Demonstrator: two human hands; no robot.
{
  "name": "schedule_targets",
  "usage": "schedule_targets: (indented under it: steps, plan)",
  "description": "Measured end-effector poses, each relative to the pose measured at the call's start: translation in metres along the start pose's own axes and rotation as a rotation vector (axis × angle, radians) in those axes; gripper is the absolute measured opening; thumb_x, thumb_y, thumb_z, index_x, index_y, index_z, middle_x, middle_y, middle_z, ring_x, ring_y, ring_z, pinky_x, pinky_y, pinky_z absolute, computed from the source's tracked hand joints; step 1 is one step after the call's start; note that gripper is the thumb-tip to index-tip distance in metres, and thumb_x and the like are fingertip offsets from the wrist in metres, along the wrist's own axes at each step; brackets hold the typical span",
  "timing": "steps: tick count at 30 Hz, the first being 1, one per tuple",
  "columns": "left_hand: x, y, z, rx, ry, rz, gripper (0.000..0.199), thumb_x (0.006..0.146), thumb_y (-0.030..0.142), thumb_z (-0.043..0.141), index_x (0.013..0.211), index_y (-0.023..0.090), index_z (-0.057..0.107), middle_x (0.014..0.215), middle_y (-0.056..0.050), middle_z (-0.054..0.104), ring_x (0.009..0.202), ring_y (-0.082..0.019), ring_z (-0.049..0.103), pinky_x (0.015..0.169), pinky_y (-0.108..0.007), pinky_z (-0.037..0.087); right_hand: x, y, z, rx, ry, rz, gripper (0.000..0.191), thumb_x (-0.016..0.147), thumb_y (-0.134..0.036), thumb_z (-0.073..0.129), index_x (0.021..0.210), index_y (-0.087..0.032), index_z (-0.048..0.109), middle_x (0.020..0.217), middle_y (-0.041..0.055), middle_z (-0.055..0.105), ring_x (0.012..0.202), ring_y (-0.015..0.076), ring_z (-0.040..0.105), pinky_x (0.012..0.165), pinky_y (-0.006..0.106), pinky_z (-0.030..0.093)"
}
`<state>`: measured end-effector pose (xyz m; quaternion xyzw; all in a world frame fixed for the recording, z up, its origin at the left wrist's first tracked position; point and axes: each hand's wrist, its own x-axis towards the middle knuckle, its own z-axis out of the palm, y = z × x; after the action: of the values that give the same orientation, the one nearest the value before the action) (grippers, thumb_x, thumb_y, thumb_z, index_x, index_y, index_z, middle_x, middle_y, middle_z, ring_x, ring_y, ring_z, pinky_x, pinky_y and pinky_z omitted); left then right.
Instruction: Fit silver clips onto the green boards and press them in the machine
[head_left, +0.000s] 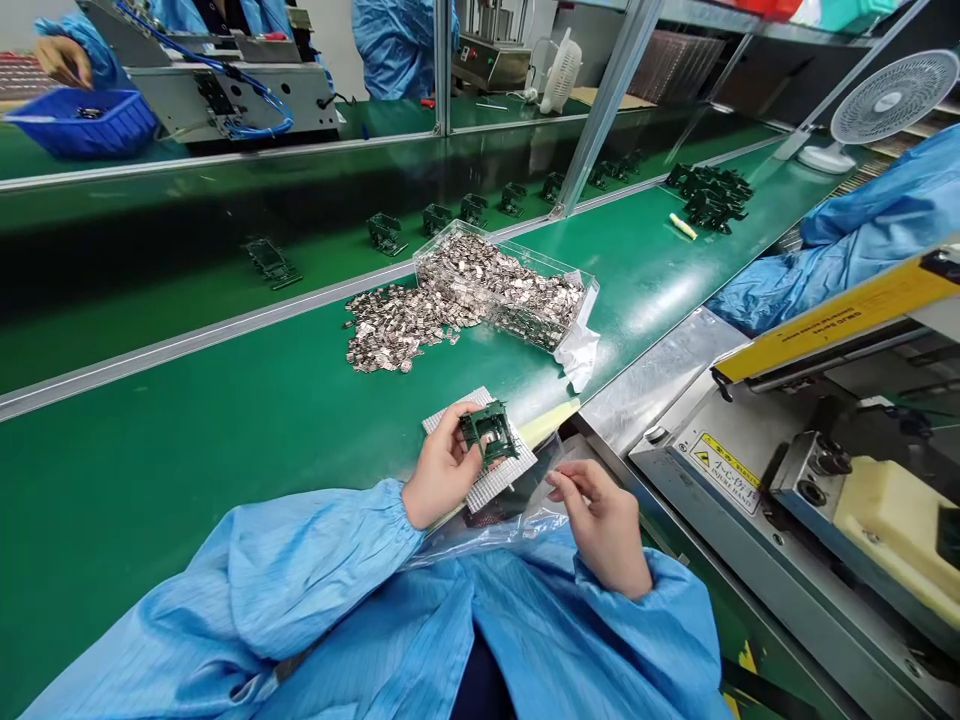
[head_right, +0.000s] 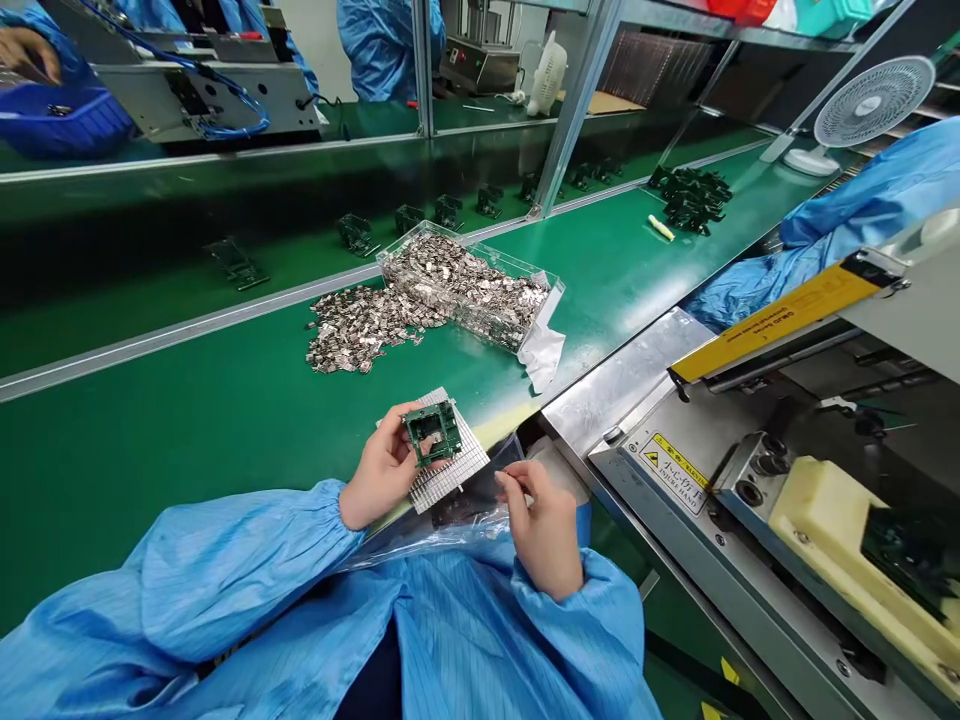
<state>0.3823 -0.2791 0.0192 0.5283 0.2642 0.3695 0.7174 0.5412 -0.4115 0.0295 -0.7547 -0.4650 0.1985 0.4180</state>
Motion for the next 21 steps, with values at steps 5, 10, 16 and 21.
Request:
schedule_targets:
  steps: [5,10,16,21]
  plan:
    - [-0.003,-0.003,-0.002,0.104,-0.009,0.11,0.037,0.087,0.036,0.063,0.116,0.021,0.047,0.096,-0.004,0.058,0.078,-0.014,0.059,0.07,-0.028,0.058,0.009,-0.033,0.007,0.159,0.1,-0.22,0.01,0.093,-0.024,0.058,0.091,-0.021,0.067,0.088,0.0034,0.064,0.083,0.0178,0.061,0.074,0.029,0.047]
    - [-0.007,-0.005,-0.004,0.231,-0.004,0.157,0.036,0.09,0.036,0.058,0.12,0.02,0.048,0.096,-0.005,0.059,0.079,-0.015,0.059,0.07,-0.027,0.054,0.021,-0.047,0.036,0.289,0.151,-0.249,0.01,0.088,-0.017,0.06,0.089,-0.021,0.069,0.089,0.004,0.057,0.08,0.0167,0.056,0.065,0.027,0.046]
    - [-0.01,-0.004,-0.006,0.353,-0.028,0.205,0.034,0.092,0.034,0.054,0.122,0.02,0.047,0.092,-0.004,0.059,0.076,-0.015,0.058,0.069,-0.026,0.049,0.023,-0.048,0.056,0.243,0.232,-0.239,0.004,0.086,-0.021,0.064,0.084,-0.019,0.067,0.093,0.0051,0.054,0.088,0.0199,0.054,0.074,0.032,0.046]
    - [-0.012,0.0,-0.006,0.429,-0.041,0.218,0.032,0.093,0.028,0.049,0.124,0.02,0.045,0.087,-0.003,0.058,0.066,-0.013,0.054,0.058,-0.023,0.043,0.023,-0.049,0.06,0.184,0.291,-0.253,0.004,0.086,-0.022,0.063,0.083,-0.02,0.065,0.092,0.0046,0.053,0.09,0.0207,0.054,0.078,0.034,0.045]
